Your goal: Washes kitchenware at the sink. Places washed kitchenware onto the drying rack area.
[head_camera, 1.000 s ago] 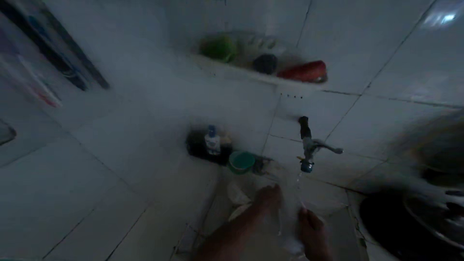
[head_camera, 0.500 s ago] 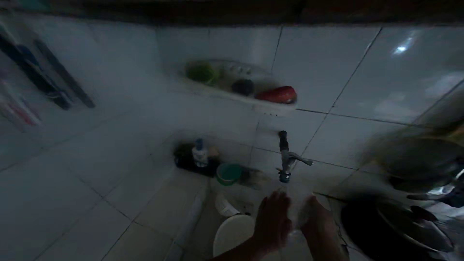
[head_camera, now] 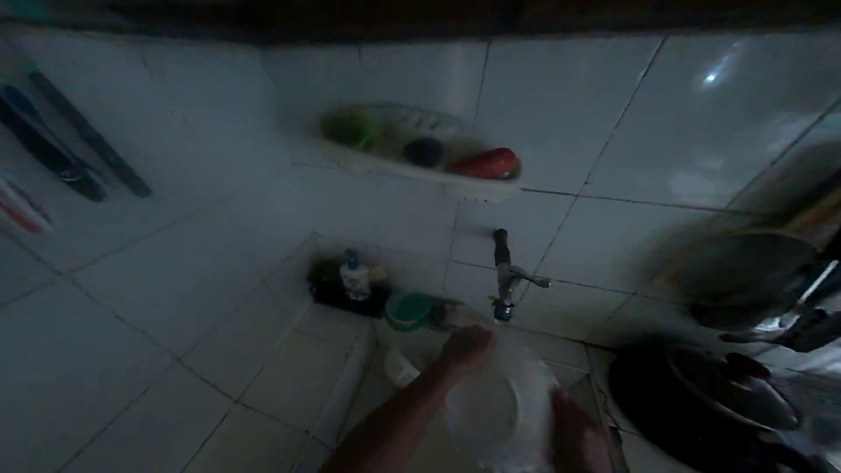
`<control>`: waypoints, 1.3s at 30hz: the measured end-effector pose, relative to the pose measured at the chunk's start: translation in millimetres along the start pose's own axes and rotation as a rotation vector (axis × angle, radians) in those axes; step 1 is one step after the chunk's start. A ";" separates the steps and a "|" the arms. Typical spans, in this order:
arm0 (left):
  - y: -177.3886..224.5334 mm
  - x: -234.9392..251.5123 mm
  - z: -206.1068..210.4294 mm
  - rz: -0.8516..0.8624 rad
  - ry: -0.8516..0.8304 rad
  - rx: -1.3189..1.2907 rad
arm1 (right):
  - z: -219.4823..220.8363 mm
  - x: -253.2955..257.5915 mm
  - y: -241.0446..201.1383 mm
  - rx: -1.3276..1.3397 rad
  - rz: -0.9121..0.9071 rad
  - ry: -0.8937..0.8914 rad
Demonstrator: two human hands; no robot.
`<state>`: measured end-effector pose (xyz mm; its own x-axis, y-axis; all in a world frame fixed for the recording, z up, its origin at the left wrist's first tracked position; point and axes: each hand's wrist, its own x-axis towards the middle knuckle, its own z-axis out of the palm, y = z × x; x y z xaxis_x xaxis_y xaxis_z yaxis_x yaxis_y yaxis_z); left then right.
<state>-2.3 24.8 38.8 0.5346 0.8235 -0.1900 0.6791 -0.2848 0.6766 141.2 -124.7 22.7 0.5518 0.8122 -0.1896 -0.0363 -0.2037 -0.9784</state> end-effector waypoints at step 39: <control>-34.4 -104.2 60.1 -0.383 0.117 -1.179 | 80.8 79.2 23.9 -1.069 -1.064 -0.865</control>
<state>-51.1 -80.7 -7.5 0.3132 0.8122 -0.4921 -0.1168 0.5472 0.8288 116.7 -21.0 -22.4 -0.6142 0.7812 0.1120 0.7346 0.6178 -0.2806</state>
